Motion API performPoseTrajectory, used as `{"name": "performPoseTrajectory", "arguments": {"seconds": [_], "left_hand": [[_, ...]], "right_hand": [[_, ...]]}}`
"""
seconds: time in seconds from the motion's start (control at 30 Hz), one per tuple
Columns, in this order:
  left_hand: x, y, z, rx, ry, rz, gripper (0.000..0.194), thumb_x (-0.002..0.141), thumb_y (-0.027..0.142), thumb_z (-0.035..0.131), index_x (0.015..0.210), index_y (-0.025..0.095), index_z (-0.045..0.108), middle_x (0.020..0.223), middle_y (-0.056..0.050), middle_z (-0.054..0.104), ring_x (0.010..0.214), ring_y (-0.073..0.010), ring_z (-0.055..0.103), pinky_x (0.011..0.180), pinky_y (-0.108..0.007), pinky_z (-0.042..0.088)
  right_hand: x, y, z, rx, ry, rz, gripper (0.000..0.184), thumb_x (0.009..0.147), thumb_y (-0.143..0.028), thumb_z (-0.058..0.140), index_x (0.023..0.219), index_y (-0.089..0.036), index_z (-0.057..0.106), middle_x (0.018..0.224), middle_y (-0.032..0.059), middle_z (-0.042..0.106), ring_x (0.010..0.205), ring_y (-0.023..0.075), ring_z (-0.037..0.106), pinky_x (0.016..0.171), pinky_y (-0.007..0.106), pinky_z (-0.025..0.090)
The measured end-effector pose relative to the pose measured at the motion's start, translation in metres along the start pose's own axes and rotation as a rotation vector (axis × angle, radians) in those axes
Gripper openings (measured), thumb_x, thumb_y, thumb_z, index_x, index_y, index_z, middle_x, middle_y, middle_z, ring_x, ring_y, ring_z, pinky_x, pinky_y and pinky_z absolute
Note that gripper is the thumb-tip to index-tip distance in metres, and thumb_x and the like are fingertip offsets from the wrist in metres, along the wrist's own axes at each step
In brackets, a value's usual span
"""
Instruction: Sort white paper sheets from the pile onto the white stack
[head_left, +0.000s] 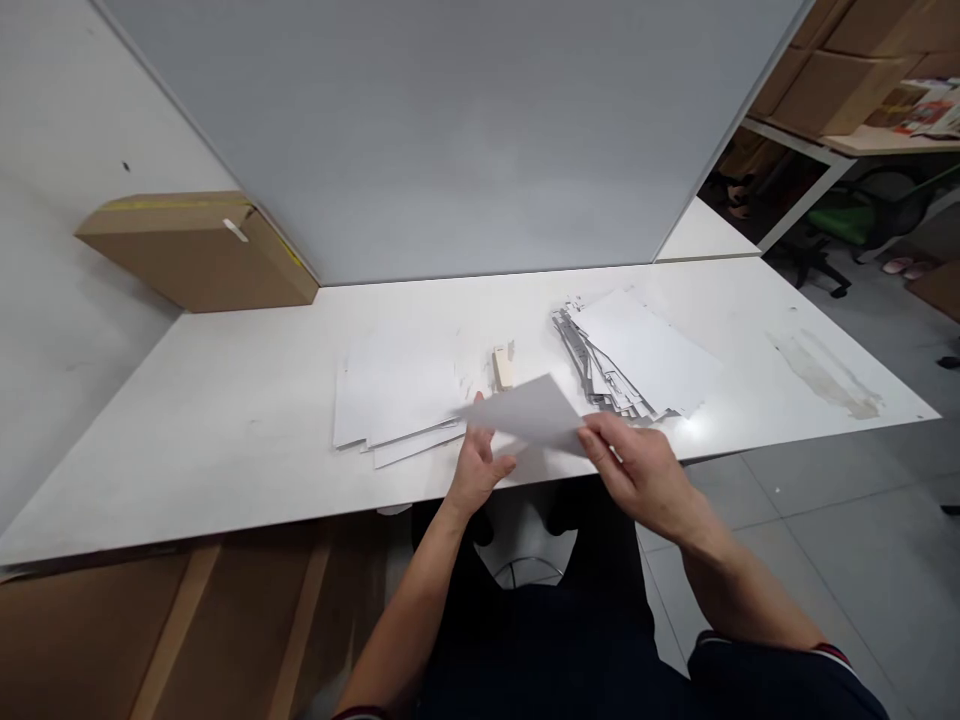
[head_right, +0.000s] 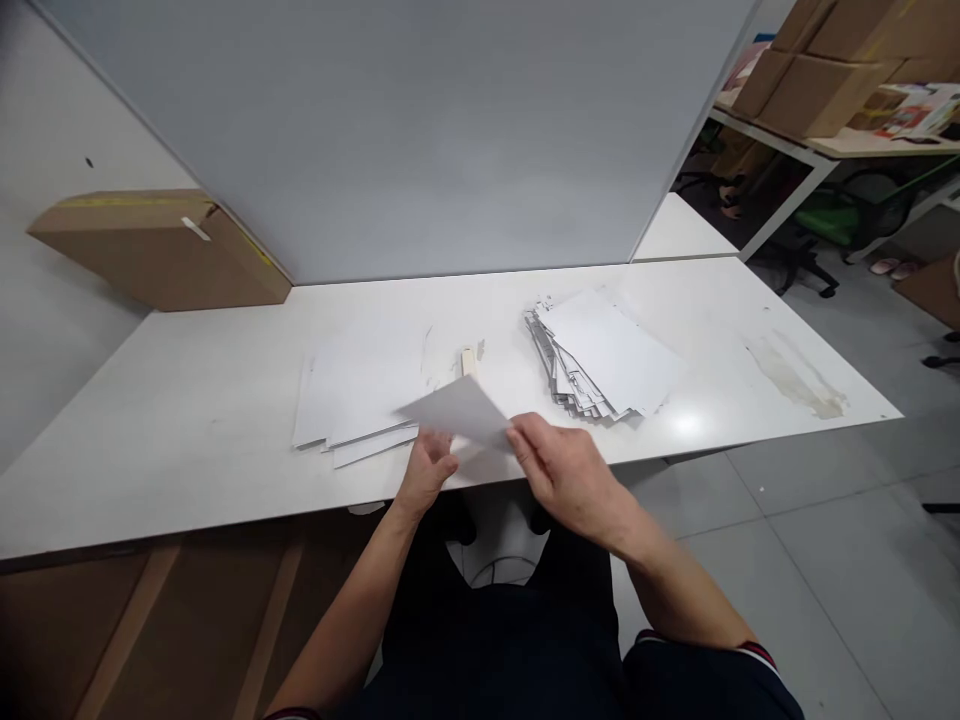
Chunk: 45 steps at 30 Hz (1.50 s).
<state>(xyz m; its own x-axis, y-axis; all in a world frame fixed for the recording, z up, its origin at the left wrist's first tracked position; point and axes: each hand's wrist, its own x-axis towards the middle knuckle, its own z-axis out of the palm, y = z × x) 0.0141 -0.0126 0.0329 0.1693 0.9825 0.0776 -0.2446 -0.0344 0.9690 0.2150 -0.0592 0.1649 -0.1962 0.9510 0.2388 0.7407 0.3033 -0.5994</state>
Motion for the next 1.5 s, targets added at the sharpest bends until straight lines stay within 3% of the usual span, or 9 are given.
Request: {"name": "performPoseTrajectory", "arguments": {"seconds": [0.2, 0.3, 0.4, 0.53, 0.73, 0.87, 1.1, 1.33, 1.5], "left_hand": [[-0.002, 0.016, 0.002, -0.367, 0.099, -0.362, 0.052, 0.064, 0.040, 0.080, 0.109, 0.016, 0.066, 0.103, -0.010, 0.072, 0.102, -0.0280, 0.064, 0.092, -0.040, 0.051], [0.005, 0.014, 0.000, -0.351, 0.146, -0.387, 0.046, 0.065, 0.035, 0.080, 0.104, 0.014, 0.068, 0.102, -0.011, 0.072, 0.101, -0.0280, 0.065, 0.093, -0.040, 0.050], [0.010, 0.008, -0.003, -0.340, 0.111, -0.440, 0.045, 0.063, 0.033, 0.082, 0.100, 0.011, 0.069, 0.101, -0.014, 0.073, 0.102, -0.0304, 0.065, 0.094, -0.044, 0.049], [0.012, 0.004, -0.007, -0.389, 0.120, -0.488, 0.044, 0.061, 0.032, 0.083, 0.098, 0.011, 0.070, 0.097, -0.014, 0.073, 0.103, -0.0317, 0.065, 0.097, -0.046, 0.048], [0.013, 0.003, -0.009, -0.449, 0.145, -0.514, 0.045, 0.061, 0.029, 0.083, 0.099, 0.012, 0.069, 0.096, -0.013, 0.074, 0.104, -0.0316, 0.065, 0.099, -0.046, 0.046], [0.014, 0.002, -0.010, -0.441, 0.136, -0.510, 0.043, 0.064, 0.030, 0.081, 0.100, 0.011, 0.068, 0.101, -0.015, 0.072, 0.107, -0.0324, 0.063, 0.100, -0.047, 0.045], [0.014, -0.005, -0.012, -0.441, 0.109, -0.504, 0.041, 0.067, 0.031, 0.078, 0.102, 0.011, 0.067, 0.099, -0.014, 0.073, 0.105, -0.0325, 0.064, 0.098, -0.047, 0.047], [0.012, -0.003, -0.011, -0.478, 0.119, -0.513, 0.045, 0.079, 0.045, 0.066, 0.106, 0.010, 0.066, 0.105, -0.016, 0.071, 0.109, -0.0309, 0.063, 0.098, -0.045, 0.048], [0.010, -0.001, -0.009, -0.465, 0.025, -0.469, 0.048, 0.080, 0.047, 0.065, 0.113, 0.011, 0.064, 0.112, -0.016, 0.069, 0.118, -0.0310, 0.057, 0.105, -0.046, 0.042]], "right_hand": [[0.037, 0.045, 0.005, 0.350, -0.040, 0.241, 0.042, 0.093, -0.049, 0.037, 0.081, -0.019, 0.064, 0.079, 0.0059, 0.066, 0.073, 0.0170, 0.061, 0.066, 0.029, 0.048], [0.071, 0.100, 0.006, -0.076, 0.288, 0.346, 0.035, 0.087, -0.044, 0.051, 0.105, -0.017, 0.063, 0.114, 0.0152, 0.063, 0.107, 0.0271, 0.057, 0.087, 0.040, 0.045], [0.093, 0.140, 0.013, -0.354, 0.247, 0.412, 0.052, 0.081, -0.040, 0.060, 0.125, -0.013, 0.053, 0.134, 0.0221, 0.050, 0.124, 0.0341, 0.045, 0.094, 0.046, 0.040], [0.099, 0.157, 0.026, -0.405, 0.244, 0.503, 0.048, 0.084, -0.043, 0.054, 0.120, -0.011, 0.057, 0.119, 0.0205, 0.061, 0.114, 0.0328, 0.052, 0.089, 0.042, 0.040], [0.095, 0.150, 0.021, -0.508, 0.240, 0.410, 0.037, 0.094, -0.028, 0.033, 0.081, -0.016, 0.065, 0.088, 0.0137, 0.068, 0.085, 0.0238, 0.058, 0.070, 0.033, 0.036], [0.073, 0.111, -0.004, -0.649, 0.301, 0.219, 0.036, 0.096, -0.030, 0.030, 0.082, -0.015, 0.060, 0.070, 0.0094, 0.061, 0.061, 0.0179, 0.049, 0.057, 0.031, 0.028], [0.029, 0.020, -0.036, -0.131, 0.838, 0.046, 0.023, 0.095, -0.037, 0.042, 0.081, -0.023, 0.054, 0.062, -0.0011, 0.048, 0.052, 0.0128, 0.041, 0.051, 0.028, 0.031], [0.067, 0.074, 0.051, -0.092, 0.263, 0.245, 0.028, 0.095, -0.038, 0.032, 0.086, -0.022, 0.054, 0.060, 0.0011, 0.051, 0.054, 0.0170, 0.045, 0.055, 0.029, 0.030], [0.072, 0.092, 0.093, -0.199, 0.162, 0.324, 0.033, 0.095, -0.038, 0.026, 0.092, -0.020, 0.054, 0.061, 0.0025, 0.053, 0.053, 0.0184, 0.045, 0.055, 0.028, 0.025]]}}
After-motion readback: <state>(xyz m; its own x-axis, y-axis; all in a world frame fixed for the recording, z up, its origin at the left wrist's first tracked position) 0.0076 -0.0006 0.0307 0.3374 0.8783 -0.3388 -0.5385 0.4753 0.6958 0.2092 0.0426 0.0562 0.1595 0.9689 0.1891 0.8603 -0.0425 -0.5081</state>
